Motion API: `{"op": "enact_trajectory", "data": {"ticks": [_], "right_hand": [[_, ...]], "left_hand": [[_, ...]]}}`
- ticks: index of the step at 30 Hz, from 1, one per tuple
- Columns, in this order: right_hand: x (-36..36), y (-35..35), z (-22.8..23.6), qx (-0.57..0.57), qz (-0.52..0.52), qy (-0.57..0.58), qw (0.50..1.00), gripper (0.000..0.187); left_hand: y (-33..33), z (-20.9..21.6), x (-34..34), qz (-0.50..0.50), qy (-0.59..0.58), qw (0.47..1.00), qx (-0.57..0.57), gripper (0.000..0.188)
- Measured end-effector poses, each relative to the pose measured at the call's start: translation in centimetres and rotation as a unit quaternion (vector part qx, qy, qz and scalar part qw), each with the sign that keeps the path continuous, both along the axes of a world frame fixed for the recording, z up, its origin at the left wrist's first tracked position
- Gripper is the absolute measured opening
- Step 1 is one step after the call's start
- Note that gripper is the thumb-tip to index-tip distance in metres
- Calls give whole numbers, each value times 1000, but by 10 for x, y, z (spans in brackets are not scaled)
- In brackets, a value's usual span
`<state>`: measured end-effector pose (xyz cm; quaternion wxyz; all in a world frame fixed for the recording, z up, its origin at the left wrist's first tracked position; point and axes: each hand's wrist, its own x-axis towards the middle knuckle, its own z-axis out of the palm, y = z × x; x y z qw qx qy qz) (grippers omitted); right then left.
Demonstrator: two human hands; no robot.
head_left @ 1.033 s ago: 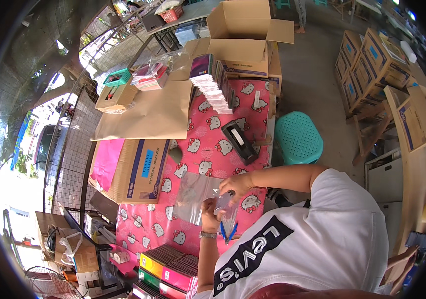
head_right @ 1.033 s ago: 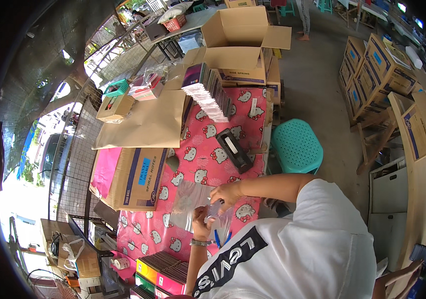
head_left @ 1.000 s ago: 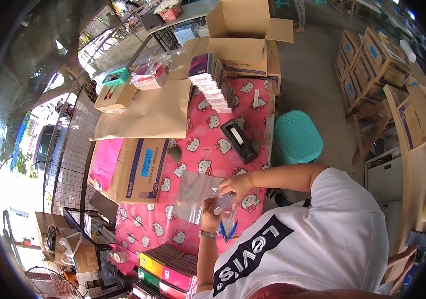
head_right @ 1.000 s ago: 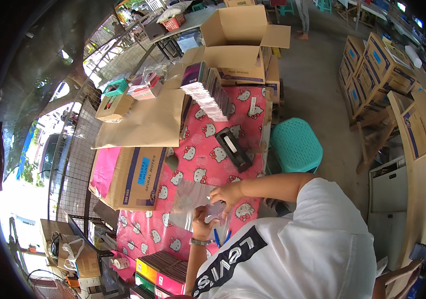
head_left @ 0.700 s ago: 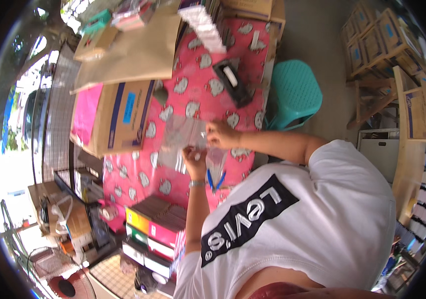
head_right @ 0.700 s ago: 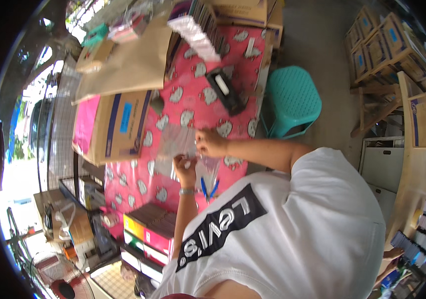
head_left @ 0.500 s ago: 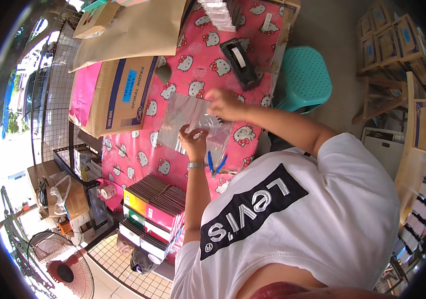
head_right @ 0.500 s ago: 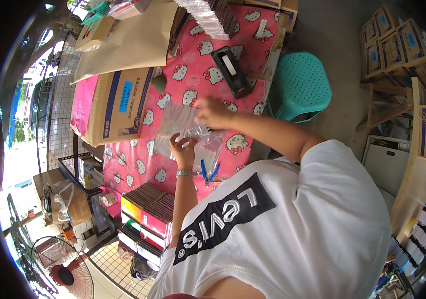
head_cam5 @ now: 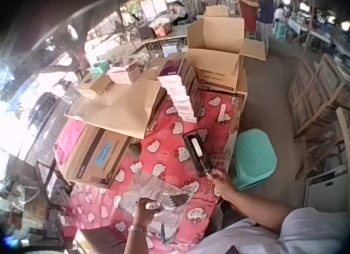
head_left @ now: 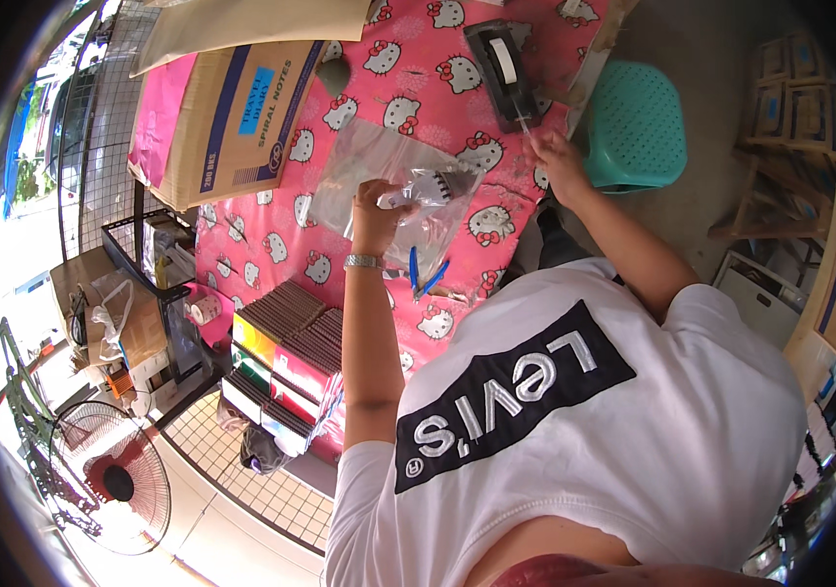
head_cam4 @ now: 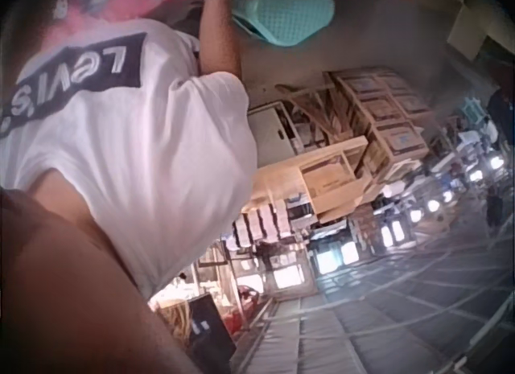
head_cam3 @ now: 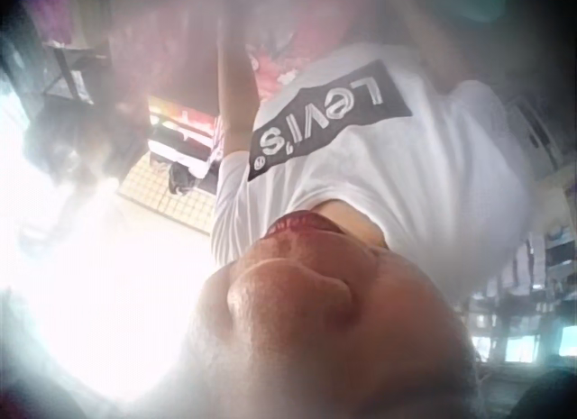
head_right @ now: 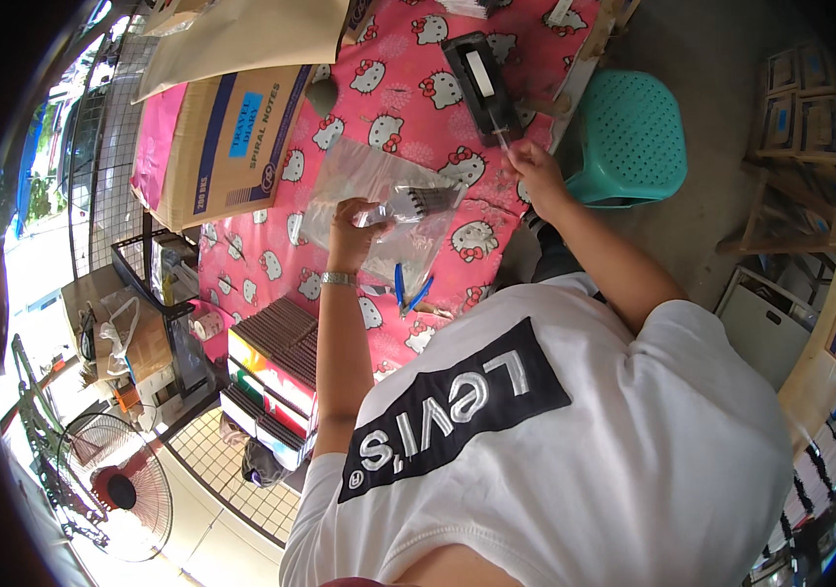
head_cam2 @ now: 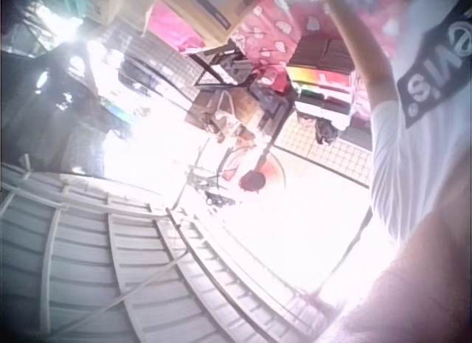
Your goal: The person places small notebooks into plastic sleeves, applies tape to the sleeves, and then stacks the notebooks into a cardboard box.
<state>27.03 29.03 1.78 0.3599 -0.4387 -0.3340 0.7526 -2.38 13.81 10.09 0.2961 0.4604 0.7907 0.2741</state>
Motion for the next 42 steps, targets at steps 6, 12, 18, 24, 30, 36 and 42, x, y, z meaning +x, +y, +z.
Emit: {"op": "enact_trajectory", "data": {"ticks": [6,12,18,24,30,36,42], "right_hand": [[-60,21,-10,-165,287,169,928,4],[-205,31,112,523,660,-135,521,39],[-232,60,57,411,759,-251,440,56],[-178,43,39,436,584,-289,621,65],[-159,-58,97,674,462,-242,524,85],[-92,-19,113,520,459,-94,714,83],[-86,-43,53,550,418,-214,691,72]], "left_hand": [[7,8,9,70,-282,957,7,39],[0,5,6,76,-297,952,-12,36],[3,0,-4,37,-273,960,-43,44],[-40,-42,15,260,-485,821,150,43],[-112,-113,78,274,-627,728,-27,30],[-85,-18,89,234,-497,817,173,39],[-75,-34,74,145,-381,898,167,61]]}}
